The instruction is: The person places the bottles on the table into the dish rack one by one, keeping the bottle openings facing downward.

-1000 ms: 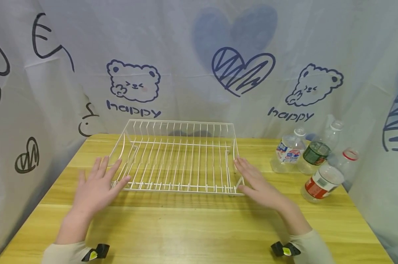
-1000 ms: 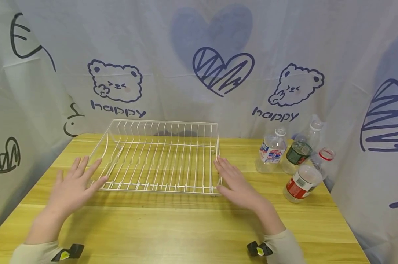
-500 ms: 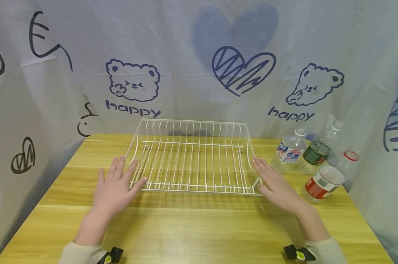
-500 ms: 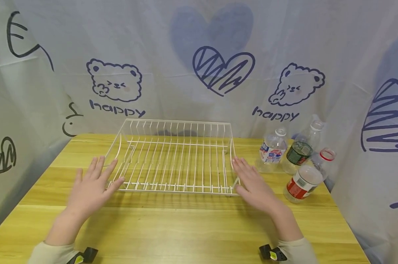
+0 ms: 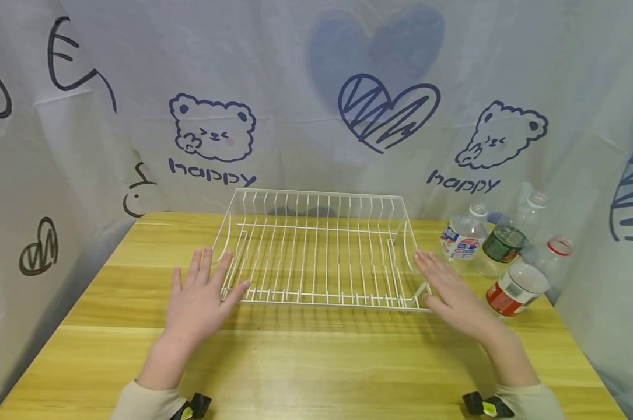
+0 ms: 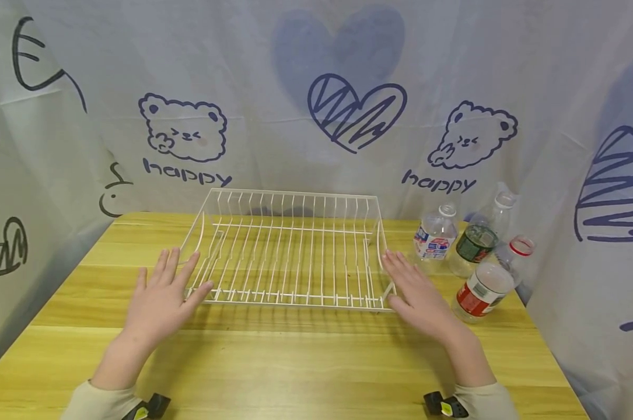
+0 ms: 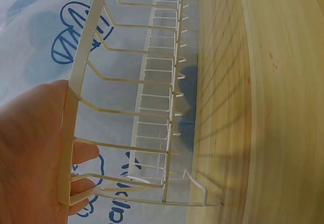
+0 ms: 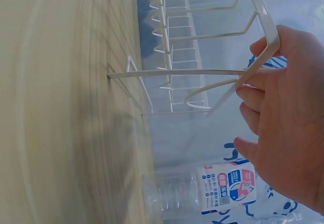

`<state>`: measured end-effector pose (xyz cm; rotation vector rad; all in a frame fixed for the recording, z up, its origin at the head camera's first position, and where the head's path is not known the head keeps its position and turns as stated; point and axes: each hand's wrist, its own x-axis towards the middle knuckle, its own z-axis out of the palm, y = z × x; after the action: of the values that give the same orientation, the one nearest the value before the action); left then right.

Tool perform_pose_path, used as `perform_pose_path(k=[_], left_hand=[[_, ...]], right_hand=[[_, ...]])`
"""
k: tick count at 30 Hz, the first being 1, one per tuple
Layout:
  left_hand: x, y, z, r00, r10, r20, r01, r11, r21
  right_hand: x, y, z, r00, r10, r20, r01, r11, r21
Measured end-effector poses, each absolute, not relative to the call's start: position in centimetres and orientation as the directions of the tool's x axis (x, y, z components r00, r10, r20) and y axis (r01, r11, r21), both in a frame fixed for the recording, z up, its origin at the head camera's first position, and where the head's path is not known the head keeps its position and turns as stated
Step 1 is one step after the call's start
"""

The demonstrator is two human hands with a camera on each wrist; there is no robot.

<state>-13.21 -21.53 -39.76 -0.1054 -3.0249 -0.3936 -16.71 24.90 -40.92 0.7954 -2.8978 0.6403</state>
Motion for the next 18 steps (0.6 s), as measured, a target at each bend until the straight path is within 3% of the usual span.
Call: perform_pose_path(k=[9, 14, 18], left_hand=[[-13.1, -21.4, -39.9, -0.991, 0.06, 0.119, 0.089, 0.962, 0.26], [-13.1, -21.4, -39.9, -0.99, 0.059, 0.125, 0.091, 0.959, 0.269], [-13.1, -21.3, -39.8, -0.991, 0.058, 0.123, 0.09, 0.958, 0.272]], right_hand=[[-16.0, 25.6, -40.4, -0.823, -0.399, 0.404, -0.536, 0.781, -0.32], [-15.6, 26.5, -39.8, -0.652, -0.356, 0.669, -0.627, 0.75, -0.212], [-15.1, 27.5, -39.6, -0.544, -0.285, 0.789, -0.642, 0.746, -0.173]])
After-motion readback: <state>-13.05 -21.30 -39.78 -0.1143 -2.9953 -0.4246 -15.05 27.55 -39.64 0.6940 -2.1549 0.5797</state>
